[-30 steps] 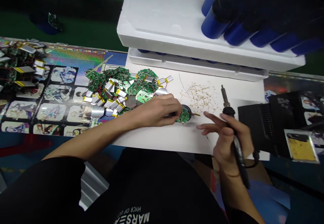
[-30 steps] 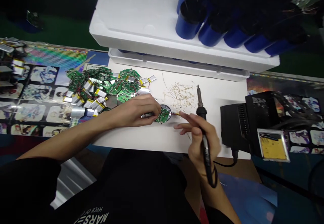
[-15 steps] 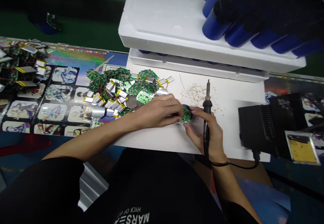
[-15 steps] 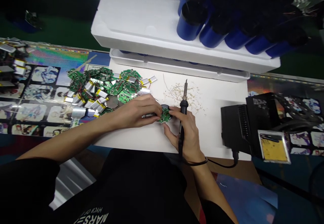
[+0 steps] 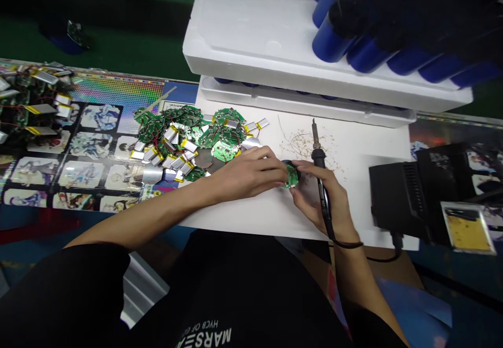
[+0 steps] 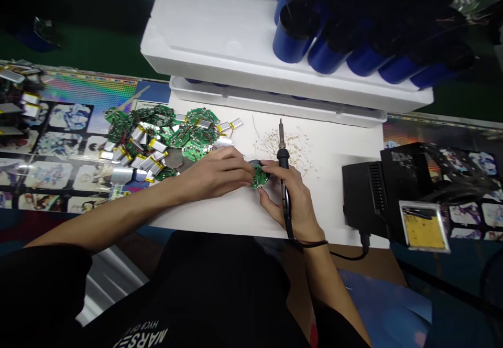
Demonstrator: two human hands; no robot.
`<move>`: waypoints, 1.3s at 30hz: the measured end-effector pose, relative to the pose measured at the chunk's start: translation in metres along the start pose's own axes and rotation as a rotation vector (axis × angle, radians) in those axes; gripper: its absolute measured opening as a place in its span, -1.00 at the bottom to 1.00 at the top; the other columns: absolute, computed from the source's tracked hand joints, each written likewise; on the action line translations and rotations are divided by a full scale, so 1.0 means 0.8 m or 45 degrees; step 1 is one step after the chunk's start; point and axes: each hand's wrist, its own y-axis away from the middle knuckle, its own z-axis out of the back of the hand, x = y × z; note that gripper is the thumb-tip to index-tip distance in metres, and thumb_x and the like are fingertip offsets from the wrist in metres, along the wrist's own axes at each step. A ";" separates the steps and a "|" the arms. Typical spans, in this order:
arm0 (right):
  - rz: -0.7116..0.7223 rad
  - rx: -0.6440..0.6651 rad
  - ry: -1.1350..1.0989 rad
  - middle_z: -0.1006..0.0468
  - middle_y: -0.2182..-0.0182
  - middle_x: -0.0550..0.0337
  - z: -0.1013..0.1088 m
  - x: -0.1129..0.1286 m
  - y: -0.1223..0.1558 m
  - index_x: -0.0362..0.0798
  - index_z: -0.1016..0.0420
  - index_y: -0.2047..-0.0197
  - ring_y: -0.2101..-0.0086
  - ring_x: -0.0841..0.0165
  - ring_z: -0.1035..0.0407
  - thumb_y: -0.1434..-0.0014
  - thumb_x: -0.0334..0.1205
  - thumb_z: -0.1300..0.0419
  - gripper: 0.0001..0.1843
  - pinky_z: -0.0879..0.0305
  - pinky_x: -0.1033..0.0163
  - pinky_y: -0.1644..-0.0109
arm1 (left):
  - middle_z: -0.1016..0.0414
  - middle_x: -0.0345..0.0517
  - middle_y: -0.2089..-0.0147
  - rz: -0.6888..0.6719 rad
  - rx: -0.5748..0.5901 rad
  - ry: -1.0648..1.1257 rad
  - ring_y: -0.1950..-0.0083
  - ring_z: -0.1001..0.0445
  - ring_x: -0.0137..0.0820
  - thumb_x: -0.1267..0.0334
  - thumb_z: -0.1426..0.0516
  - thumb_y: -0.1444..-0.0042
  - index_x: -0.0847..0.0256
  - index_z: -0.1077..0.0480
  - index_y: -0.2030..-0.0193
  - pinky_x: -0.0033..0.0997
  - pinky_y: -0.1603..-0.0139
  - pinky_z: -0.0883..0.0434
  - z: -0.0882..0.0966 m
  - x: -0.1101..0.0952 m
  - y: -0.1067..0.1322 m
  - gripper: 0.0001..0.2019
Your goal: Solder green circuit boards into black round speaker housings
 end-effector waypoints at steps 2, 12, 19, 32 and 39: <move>-0.003 0.005 -0.001 -0.61 -0.25 0.07 0.001 0.000 0.000 0.18 -0.42 -0.32 -0.26 0.12 -0.53 -0.25 -0.38 -0.41 -0.37 -0.46 -0.10 -0.38 | -0.70 -0.08 -0.07 -0.034 0.017 -0.105 -0.04 -0.50 -0.29 0.22 -0.09 -0.56 0.12 -0.56 -0.02 -0.27 0.00 -0.39 0.002 0.001 0.000 -0.80; 0.002 0.032 0.004 -0.61 -0.26 0.05 0.005 0.002 -0.004 0.17 -0.42 -0.34 -0.26 0.13 -0.52 -0.29 -0.35 -0.39 -0.40 -0.47 -0.11 -0.38 | -0.67 -0.12 -0.14 -0.184 0.025 -0.350 -0.18 -0.50 -0.27 0.36 -0.15 -0.50 0.10 -0.53 -0.07 -0.23 -0.06 -0.29 0.008 0.000 0.001 -0.85; -0.080 -0.304 -0.098 -0.71 0.11 0.12 0.024 0.024 0.010 0.12 -0.60 -0.18 0.14 0.16 -0.67 -0.47 -0.09 -0.20 -0.71 -0.59 -0.12 -0.09 | -0.68 -0.14 -0.16 -0.141 0.066 -0.345 -0.16 -0.49 -0.28 0.32 -0.11 -0.53 0.05 -0.53 -0.06 -0.21 -0.05 -0.29 0.008 -0.002 -0.002 -0.83; 0.003 -0.467 0.061 -0.67 0.46 0.22 0.062 0.043 0.068 0.04 -0.65 0.23 0.50 0.25 -0.60 -0.24 -0.31 -0.38 -0.95 -0.55 0.17 0.50 | -0.69 -0.12 -0.12 -0.102 0.061 -0.262 -0.16 -0.49 -0.26 0.31 -0.10 -0.54 0.09 -0.53 -0.04 -0.21 -0.05 -0.29 0.008 -0.002 -0.003 -0.84; 0.178 -0.442 0.175 -0.69 0.42 0.29 0.040 0.043 0.059 0.04 -0.67 0.16 0.52 0.30 -0.57 -0.23 -0.35 -0.38 -0.87 -0.55 0.19 0.48 | -0.69 -0.11 -0.11 -0.090 0.075 -0.248 -0.15 -0.50 -0.26 0.27 -0.09 -0.55 0.08 -0.54 -0.04 -0.22 -0.04 -0.30 0.008 -0.002 -0.005 -0.82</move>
